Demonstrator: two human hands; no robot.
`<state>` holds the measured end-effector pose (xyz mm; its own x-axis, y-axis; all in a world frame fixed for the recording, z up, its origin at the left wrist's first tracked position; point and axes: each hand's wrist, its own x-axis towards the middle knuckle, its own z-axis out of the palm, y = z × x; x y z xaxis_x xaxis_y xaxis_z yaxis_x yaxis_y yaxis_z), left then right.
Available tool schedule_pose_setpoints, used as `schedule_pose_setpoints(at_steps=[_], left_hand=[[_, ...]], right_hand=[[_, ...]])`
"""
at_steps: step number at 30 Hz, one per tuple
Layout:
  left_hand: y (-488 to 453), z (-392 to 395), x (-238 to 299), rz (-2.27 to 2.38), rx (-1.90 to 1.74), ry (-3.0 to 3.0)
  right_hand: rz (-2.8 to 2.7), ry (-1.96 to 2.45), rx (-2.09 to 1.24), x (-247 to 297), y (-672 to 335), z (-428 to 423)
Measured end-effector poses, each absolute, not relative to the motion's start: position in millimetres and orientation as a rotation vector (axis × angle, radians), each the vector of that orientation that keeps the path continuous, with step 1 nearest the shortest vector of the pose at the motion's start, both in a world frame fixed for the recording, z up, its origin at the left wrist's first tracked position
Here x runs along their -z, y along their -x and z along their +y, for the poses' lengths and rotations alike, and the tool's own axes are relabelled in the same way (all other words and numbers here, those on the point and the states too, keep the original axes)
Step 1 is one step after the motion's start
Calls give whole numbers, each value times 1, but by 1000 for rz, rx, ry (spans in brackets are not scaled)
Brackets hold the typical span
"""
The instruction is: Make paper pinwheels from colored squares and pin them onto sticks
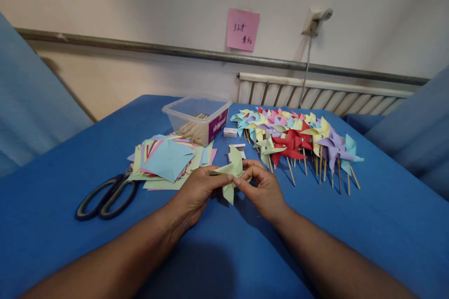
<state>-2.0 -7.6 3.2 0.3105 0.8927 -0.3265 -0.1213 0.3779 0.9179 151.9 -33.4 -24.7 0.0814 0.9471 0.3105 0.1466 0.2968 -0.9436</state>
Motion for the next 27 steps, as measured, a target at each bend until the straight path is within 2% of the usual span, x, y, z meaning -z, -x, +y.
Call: schedule_pose_setpoints(at_steps=[27], left_hand=[[2, -7, -4, 1001, -818, -936]], right_hand=[[-1355, 1091, -822, 23, -153, -34]])
